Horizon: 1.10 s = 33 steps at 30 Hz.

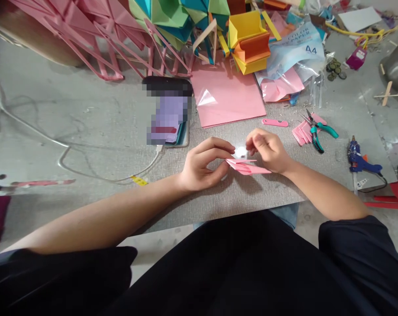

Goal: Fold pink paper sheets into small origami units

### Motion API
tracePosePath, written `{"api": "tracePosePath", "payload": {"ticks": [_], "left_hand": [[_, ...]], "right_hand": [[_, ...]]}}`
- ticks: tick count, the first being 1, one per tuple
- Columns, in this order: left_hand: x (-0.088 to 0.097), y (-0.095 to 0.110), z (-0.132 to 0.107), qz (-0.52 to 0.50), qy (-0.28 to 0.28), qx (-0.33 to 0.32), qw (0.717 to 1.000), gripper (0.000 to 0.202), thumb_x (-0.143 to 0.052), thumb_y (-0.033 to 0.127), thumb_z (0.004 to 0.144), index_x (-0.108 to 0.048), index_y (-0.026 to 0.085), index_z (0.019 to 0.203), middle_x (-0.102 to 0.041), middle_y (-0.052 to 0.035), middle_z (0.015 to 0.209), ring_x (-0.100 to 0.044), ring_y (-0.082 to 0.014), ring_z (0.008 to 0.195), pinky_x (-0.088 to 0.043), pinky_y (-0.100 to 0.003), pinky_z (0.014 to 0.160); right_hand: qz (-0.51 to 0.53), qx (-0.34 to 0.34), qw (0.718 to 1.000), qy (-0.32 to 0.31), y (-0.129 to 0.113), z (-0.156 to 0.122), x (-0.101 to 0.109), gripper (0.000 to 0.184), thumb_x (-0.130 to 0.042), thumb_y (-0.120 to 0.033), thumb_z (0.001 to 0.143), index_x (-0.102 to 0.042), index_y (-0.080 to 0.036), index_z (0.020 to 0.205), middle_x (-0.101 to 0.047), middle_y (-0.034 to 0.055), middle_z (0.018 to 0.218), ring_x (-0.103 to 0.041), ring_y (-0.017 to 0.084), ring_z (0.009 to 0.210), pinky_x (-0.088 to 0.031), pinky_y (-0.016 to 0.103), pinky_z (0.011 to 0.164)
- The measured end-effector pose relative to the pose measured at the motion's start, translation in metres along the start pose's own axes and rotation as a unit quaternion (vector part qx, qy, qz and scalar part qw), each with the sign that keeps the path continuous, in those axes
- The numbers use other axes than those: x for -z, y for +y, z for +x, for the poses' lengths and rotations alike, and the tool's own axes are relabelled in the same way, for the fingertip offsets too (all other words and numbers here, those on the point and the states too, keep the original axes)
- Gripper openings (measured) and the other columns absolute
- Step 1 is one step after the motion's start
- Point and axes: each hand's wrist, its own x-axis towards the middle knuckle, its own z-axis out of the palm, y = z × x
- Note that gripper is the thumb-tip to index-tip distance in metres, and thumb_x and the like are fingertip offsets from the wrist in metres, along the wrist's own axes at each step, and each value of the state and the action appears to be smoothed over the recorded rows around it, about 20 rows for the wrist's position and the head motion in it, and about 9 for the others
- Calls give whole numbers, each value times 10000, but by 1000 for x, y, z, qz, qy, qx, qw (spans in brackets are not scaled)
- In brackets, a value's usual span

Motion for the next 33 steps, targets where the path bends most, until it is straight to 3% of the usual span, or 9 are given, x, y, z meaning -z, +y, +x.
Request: {"api": "tracePosePath", "payload": {"ticks": [3, 5, 8, 11, 17, 20, 22, 28, 33], "left_hand": [[-2, 1, -1, 5, 18, 56, 998, 159, -641, 76, 947, -713, 212, 984, -857, -62, 1063, -840, -182, 922, -676, -301, 808], [-3, 2, -2, 13, 25, 100, 995, 140, -635, 89, 940, -705, 210, 954, -848, -16, 915, -799, -144, 749, -618, -246, 679], [-4, 3, -3, 28, 16, 127, 991, 111, -630, 123, 945, -697, 208, 921, -792, 27, 759, -698, -105, 580, -514, -212, 553], [-3, 4, -2, 28, -6, 130, 991, 105, -616, 138, 952, -683, 206, 907, -763, 34, 721, -663, -94, 546, -474, -207, 522], [-9, 1, -5, -74, 7, 160, 984, 39, -665, 198, 1049, -662, 204, 1087, -829, -8, 900, -810, -141, 750, -617, -236, 668], [-17, -2, -11, -140, 29, 151, 978, 335, -690, 195, 1065, -575, 219, 1378, -853, -35, 1040, -847, -160, 846, -656, -266, 740], [-20, -3, -15, -142, 24, 134, 980, 408, -683, 185, 1071, -529, 232, 1446, -847, -49, 1094, -837, -154, 842, -643, -264, 727], [-23, 2, -16, -166, 17, 149, 975, 321, -687, 183, 1063, -539, 237, 1342, -793, -38, 1077, -797, -140, 827, -608, -258, 698], [-20, 5, -11, -270, 1, 197, 942, 255, -748, 209, 1033, -557, 238, 1200, -747, -34, 1075, -790, -147, 870, -642, -272, 746]], "right_hand": [[47, 78, 995, 49, -3, 3, 14, 617, -553, -811, 1097, -807, -264, 965, -754, 26, 860, -672, 158, 721, -559, 318, 684], [27, 105, 993, 45, -7, 4, 20, 560, -698, -837, 1004, -847, -305, 1098, -792, 31, 949, -697, 183, 790, -574, 340, 717], [-66, 117, 990, 33, -11, 1, 19, 423, -921, -657, 918, -852, -315, 1157, -816, 22, 981, -715, 193, 821, -586, 351, 738], [-124, 114, 984, 51, -10, -4, 9, 255, -861, -514, 1000, -835, -263, 966, -771, -2, 827, -674, 172, 723, -562, 340, 673], [-115, 86, 986, 88, -7, -7, -2, 166, -870, -408, 987, -859, -242, 986, -728, -31, 743, -627, 128, 646, -529, 278, 601], [-71, 57, 992, 84, -5, -7, -5, 212, -888, -447, 986, -850, -238, 972, -741, -25, 748, -663, 123, 620, -545, 258, 559], [-38, 42, 994, 88, -2, -8, -8, 266, -900, -490, 977, -822, -236, 974, -751, -20, 775, -680, 126, 604, -562, 257, 531], [-52, 123, 981, 143, 12, -11, -15, 423, -907, -435, 989, -687, -310, 1328, -775, -5, 971, -715, 147, 700, -631, 289, 601], [-125, 169, 965, 157, 19, -14, -19, 465, -830, -455, 1046, -624, -314, 1438, -746, 45, 1102, -674, 156, 722, -618, 329, 620]]}}
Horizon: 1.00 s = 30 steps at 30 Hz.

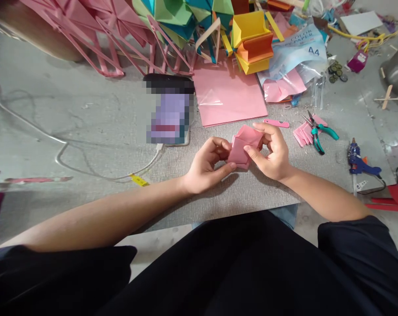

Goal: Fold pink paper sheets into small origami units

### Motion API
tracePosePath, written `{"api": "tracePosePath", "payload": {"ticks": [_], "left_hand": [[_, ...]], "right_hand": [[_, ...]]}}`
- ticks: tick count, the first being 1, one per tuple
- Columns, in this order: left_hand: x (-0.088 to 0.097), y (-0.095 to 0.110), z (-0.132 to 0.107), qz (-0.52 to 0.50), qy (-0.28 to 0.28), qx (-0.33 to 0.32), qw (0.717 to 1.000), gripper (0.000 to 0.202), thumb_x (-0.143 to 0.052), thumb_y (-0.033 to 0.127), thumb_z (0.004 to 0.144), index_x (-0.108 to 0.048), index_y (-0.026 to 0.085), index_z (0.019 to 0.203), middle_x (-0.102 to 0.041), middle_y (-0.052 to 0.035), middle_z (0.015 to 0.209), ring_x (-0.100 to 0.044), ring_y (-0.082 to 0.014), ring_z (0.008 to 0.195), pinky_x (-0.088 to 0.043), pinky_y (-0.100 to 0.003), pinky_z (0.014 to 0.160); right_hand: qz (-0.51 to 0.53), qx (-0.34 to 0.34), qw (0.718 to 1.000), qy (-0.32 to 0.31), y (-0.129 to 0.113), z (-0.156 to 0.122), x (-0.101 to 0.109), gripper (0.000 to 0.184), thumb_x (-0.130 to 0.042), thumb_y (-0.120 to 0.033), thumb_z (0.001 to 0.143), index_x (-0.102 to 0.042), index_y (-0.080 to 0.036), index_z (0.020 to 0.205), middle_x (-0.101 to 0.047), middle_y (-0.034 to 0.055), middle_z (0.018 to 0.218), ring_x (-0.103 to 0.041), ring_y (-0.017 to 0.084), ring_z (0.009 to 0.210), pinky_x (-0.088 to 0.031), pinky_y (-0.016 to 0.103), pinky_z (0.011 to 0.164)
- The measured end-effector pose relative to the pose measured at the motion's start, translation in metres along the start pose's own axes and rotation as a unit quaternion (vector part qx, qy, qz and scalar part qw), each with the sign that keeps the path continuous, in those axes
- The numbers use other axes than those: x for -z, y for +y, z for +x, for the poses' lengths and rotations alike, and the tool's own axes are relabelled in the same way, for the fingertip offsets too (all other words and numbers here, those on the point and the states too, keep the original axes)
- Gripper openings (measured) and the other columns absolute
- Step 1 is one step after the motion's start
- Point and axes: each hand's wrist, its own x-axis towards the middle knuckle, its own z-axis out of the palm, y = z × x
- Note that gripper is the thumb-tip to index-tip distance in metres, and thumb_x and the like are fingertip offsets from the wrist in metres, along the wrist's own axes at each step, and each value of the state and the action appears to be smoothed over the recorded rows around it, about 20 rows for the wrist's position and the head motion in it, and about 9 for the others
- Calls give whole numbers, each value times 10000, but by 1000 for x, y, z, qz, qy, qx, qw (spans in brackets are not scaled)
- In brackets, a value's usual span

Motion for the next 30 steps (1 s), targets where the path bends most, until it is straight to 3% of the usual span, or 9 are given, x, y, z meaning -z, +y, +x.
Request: {"api": "tracePosePath", "payload": {"ticks": [3, 8, 13, 17, 25, 30], "left_hand": [[2, 3, 0, -24, -22, 14, 999, 272, -779, 315, 1051, -586, 227, 1221, -755, -54, 1085, -770, -162, 890, -649, -295, 774], [6, 7, 2, -25, -46, 23, 998, 365, -664, 543, 1136, -706, 203, 1262, -773, -58, 1027, -720, -163, 846, -607, -300, 766], [11, 10, 6, 47, -52, -25, 997, 386, -743, 568, 1074, -759, 196, 1178, -683, -13, 864, -560, -139, 690, -503, -301, 655], [15, 10, 6, 17, -42, -22, 999, 474, -654, 646, 1099, -763, 195, 1198, -712, -31, 876, -582, -153, 682, -484, -317, 645], [19, 12, 8, 115, -26, -110, 987, 342, -737, 512, 1052, -712, 203, 1196, -795, -90, 1057, -733, -215, 900, -598, -382, 815], [18, 5, 6, 139, -1, -128, 982, 324, -792, 337, 984, -655, 227, 1257, -793, -105, 1151, -762, -228, 976, -629, -378, 834]], "right_hand": [[18, 18, 1000, -7, 0, -2, -2, 461, -831, -399, 1051, -633, -332, 1461, -734, 25, 1067, -676, 149, 733, -613, 311, 640], [38, 26, 998, -30, -2, -3, 0, 514, -874, -321, 1010, -659, -346, 1476, -744, 42, 1198, -739, 164, 853, -659, 307, 723], [-3, 62, 995, -79, -6, 1, 5, 434, -815, -342, 1030, -675, -312, 1441, -746, 49, 1136, -734, 195, 867, -671, 352, 732], [-5, 86, 991, -103, -10, 7, 7, 351, -794, -320, 1040, -701, -313, 1378, -755, 48, 1101, -726, 209, 904, -639, 366, 746], [3, 86, 986, -140, -17, 14, 8, 113, -755, -205, 1066, -776, -263, 1161, -779, 38, 1054, -729, 169, 863, -624, 335, 760], [14, 71, 987, -140, -18, 15, 8, 134, -757, -149, 1048, -828, -254, 1092, -804, 35, 1003, -758, 177, 851, -636, 332, 749]]}}
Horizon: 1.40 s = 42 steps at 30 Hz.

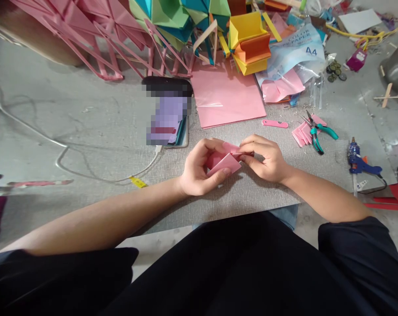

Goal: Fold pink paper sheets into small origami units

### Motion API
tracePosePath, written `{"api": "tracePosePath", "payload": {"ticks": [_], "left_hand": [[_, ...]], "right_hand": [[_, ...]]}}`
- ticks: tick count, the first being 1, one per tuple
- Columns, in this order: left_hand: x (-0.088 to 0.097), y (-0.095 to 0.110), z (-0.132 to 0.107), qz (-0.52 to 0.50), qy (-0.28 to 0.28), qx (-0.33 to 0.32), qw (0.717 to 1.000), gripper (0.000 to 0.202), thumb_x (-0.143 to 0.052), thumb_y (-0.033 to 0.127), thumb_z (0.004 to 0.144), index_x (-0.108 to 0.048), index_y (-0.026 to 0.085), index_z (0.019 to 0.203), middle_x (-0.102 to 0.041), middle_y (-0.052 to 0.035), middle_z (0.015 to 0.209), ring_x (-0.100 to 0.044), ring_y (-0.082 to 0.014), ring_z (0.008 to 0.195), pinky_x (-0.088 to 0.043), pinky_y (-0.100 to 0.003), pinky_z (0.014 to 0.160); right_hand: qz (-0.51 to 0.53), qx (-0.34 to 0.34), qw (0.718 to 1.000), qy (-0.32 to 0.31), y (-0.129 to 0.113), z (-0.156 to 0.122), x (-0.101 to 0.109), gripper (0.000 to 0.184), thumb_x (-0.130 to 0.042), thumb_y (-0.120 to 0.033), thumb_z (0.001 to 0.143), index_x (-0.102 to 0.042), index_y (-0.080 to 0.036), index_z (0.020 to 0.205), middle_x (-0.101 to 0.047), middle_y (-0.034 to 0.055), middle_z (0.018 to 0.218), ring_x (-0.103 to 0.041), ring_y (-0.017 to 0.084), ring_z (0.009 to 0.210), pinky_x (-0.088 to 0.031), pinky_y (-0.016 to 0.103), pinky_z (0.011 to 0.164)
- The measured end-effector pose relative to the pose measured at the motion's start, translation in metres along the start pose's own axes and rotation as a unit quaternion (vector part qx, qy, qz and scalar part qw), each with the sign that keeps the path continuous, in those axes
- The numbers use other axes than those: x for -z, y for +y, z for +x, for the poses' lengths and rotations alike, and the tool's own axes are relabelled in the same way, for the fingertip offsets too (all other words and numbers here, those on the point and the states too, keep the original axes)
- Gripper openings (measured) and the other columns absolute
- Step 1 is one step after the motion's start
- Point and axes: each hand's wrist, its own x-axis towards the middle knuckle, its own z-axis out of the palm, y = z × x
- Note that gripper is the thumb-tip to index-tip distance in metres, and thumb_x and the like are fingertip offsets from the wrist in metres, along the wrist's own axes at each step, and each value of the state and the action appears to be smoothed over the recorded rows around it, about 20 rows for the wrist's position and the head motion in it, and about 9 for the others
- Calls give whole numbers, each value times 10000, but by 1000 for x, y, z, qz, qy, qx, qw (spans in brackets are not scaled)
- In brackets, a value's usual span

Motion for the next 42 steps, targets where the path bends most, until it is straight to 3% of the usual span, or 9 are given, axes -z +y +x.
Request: {"api": "tracePosePath", "payload": {"ticks": [4, 10, 18, 22, 27, 30, 35, 39, 42], "left_hand": [[0, 1, 2, 16, -26, -16, 999, 326, -764, 263, 998, -698, 232, 1315, -813, -127, 1204, -796, -260, 1064, -672, -429, 917], [1, 7, 5, 37, -33, -9, 999, 342, -730, 206, 1008, -750, 220, 1350, -839, -135, 1229, -826, -266, 1104, -704, -459, 971], [0, 7, 3, 82, -17, -28, 996, 258, -707, 149, 1028, -756, 201, 1275, -863, -117, 1237, -843, -216, 1068, -718, -378, 913], [-1, 7, 3, 82, -5, -39, 996, 244, -706, 117, 1022, -773, 194, 1243, -874, -115, 1229, -856, -209, 1063, -724, -352, 916], [-2, 9, 4, 76, -11, -32, 997, 194, -705, 150, 1038, -781, 191, 1212, -880, -114, 1223, -861, -202, 1052, -723, -329, 900], [-2, 9, 4, 78, -16, -16, 997, 204, -694, 172, 1047, -792, 198, 1224, -884, -109, 1202, -860, -205, 1030, -720, -339, 884], [0, 11, 5, 73, -19, 11, 997, 163, -701, 207, 1053, -793, 198, 1187, -880, -106, 1126, -842, -202, 950, -699, -343, 836], [-2, 12, 2, 73, -13, 37, 997, 91, -703, 223, 1051, -739, 202, 1132, -839, -56, 971, -740, -137, 736, -591, -273, 661], [-6, 11, -2, 33, 14, 74, 997, 203, -712, 207, 1030, -640, 218, 1219, -752, 15, 848, -586, -86, 581, -429, -225, 530]], "right_hand": [[3, 0, 1000, -4, 0, 1, 0, 169, -767, -122, 1035, -843, -262, 1090, -825, 37, 1000, -789, 187, 873, -654, 338, 758], [31, -48, 998, 4, 1, -1, 0, 40, -802, -241, 1046, -788, -262, 1077, -803, 23, 935, -742, 176, 800, -625, 340, 717], [40, -39, 998, 4, 4, 0, 3, 67, -782, -227, 1062, -758, -241, 1001, -827, 47, 976, -790, 193, 883, -640, 352, 773], [27, -80, 996, -28, 4, 0, 8, 92, -757, -269, 1081, -776, -242, 994, -832, 48, 971, -779, 195, 858, -641, 366, 764], [35, -121, 992, 5, 5, -3, 10, 128, -855, -288, 1013, -802, -251, 1123, -833, 8, 914, -778, 170, 812, -659, 330, 780], [57, -152, 987, 4, 5, -2, 9, 149, -861, -370, 1023, -838, -239, 1091, -850, 31, 930, -787, 182, 822, -670, 345, 790], [82, -227, 968, -68, 4, 5, 10, 366, -780, -560, 1071, -848, -220, 951, -828, 46, 876, -752, 190, 792, -624, 357, 771], [64, -188, 978, -65, 1, 7, 11, 329, -765, -459, 1091, -793, -221, 865, -780, 25, 810, -693, 167, 744, -562, 328, 719], [51, -147, 987, -37, -1, 6, 10, 284, -745, -346, 1088, -779, -225, 835, -749, 14, 770, -652, 157, 693, -541, 325, 681]]}}
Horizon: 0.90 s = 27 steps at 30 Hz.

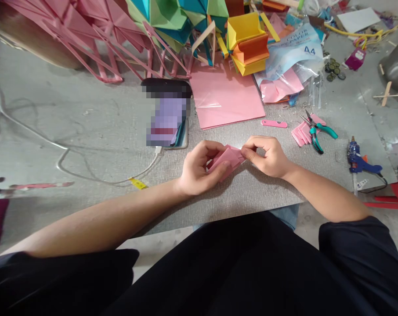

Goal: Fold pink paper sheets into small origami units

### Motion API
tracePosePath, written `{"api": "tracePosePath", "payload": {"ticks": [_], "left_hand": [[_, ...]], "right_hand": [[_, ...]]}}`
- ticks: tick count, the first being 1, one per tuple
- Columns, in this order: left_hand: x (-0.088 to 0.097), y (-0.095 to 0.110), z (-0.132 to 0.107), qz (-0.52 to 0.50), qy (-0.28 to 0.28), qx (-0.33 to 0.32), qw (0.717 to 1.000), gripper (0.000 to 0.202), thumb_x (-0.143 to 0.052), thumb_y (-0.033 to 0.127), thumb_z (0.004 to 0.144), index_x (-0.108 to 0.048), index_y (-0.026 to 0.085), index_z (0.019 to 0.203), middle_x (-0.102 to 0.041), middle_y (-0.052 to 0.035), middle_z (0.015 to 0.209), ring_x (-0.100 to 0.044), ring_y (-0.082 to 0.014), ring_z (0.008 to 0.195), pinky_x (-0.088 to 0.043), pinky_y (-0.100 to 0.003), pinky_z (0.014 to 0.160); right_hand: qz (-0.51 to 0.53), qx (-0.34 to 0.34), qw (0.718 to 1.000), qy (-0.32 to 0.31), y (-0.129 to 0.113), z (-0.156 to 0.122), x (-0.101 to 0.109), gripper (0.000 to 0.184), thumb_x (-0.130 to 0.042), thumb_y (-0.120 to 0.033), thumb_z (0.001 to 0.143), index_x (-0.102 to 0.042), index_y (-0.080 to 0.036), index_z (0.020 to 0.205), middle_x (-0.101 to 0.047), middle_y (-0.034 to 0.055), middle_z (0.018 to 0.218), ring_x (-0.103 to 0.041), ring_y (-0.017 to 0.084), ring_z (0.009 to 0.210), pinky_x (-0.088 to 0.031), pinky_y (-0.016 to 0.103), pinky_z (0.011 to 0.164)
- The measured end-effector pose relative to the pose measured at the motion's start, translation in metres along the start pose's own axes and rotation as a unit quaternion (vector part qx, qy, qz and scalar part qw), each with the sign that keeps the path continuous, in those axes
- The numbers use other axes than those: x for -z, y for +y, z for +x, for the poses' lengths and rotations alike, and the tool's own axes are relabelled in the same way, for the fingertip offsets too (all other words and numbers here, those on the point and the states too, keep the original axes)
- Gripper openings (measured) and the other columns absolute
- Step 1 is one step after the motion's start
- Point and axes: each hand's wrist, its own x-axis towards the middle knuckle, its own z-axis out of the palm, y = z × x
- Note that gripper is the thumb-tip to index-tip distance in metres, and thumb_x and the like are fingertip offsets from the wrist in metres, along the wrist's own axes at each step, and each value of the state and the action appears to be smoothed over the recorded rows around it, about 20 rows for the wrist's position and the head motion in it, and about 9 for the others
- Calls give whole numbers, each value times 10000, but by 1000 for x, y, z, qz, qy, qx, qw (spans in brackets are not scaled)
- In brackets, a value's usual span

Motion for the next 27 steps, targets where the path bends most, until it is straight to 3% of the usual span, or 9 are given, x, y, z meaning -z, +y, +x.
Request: {"api": "tracePosePath", "payload": {"ticks": [2, 5, 9, 11, 13, 16, 21, 25, 27], "left_hand": [[-3, -2, -2, -40, 4, 24, 999, 317, -688, 196, 1036, -559, 232, 1323, -701, 49, 803, -564, -85, 555, -382, -218, 511], [-4, -5, -4, -75, -20, 34, 996, 465, -669, 189, 1047, -480, 244, 1468, -604, 111, 712, -520, -80, 503, -363, -223, 510], [-3, -4, -5, -54, -38, 43, 997, 571, -683, 227, 1044, -462, 227, 1570, -628, 116, 705, -492, -74, 494, -376, -236, 528], [-1, -2, -3, -24, -32, 69, 997, 471, -705, 282, 1041, -582, 196, 1487, -670, 86, 704, -530, -87, 522, -405, -244, 541], [1, -1, 0, 2, -29, 111, 993, 290, -711, 355, 1044, -730, 167, 1265, -723, 33, 718, -593, -107, 571, -445, -252, 559], [3, -3, 6, 9, -24, 179, 983, 297, -700, 435, 1039, -793, 159, 982, -752, -15, 708, -631, -131, 599, -458, -252, 550], [3, -7, 9, -6, -35, 224, 974, 317, -727, 453, 1002, -794, 160, 900, -747, -25, 685, -604, -131, 570, -423, -240, 518], [3, -4, 10, -16, -73, 217, 973, 326, -720, 472, 1008, -764, 177, 875, -747, -21, 710, -606, -131, 594, -438, -248, 539], [4, -2, 10, -15, -82, 214, 973, 337, -717, 490, 1009, -747, 185, 868, -723, -10, 705, -587, -128, 598, -438, -255, 552]], "right_hand": [[6, -12, 1000, 10, 1, -1, -1, 266, -768, -345, 1071, -804, -227, 836, -762, 17, 771, -658, 160, 688, -530, 328, 662], [34, -62, 997, 13, 3, -2, -4, 283, -826, -463, 1040, -855, -230, 881, -804, 29, 819, -689, 168, 726, -537, 333, 673], [47, -86, 995, 6, 1, -2, -8, 392, -826, -563, 1033, -797, -223, 839, -748, 10, 761, -636, 151, 692, -534, 326, 678], [28, -73, 997, 22, 1, -2, -7, 431, -806, -570, 1047, -726, -223, 803, -700, 0, 735, -593, 143, 674, -513, 318, 661], [8, -52, 997, 57, 2, 0, -5, 489, -768, -603, 1064, -646, -230, 771, -631, -15, 706, -533, 132, 645, -478, 311, 634], [-5, -35, 994, 104, 8, 3, 1, 545, -727, -666, 1071, -591, -240, 759, -548, -36, 677, -460, 122, 611, -416, 304, 594], [3, -60, 995, 82, 14, 8, 5, 545, -737, -686, 1054, -616, -242, 760, -554, -29, 670, -467, 134, 620, -385, 306, 570], [-16, -54, 996, 66, 11, 7, 4, 476, -779, -526, 1044, -562, -243, 729, -532, -42, 666, -422, 121, 607, -371, 302, 567], [-13, -58, 997, 48, 8, 6, 4, 401, -782, -459, 1024, -609, -232, 742, -579, -33, 681, -455, 123, 623, -380, 298, 579]]}}
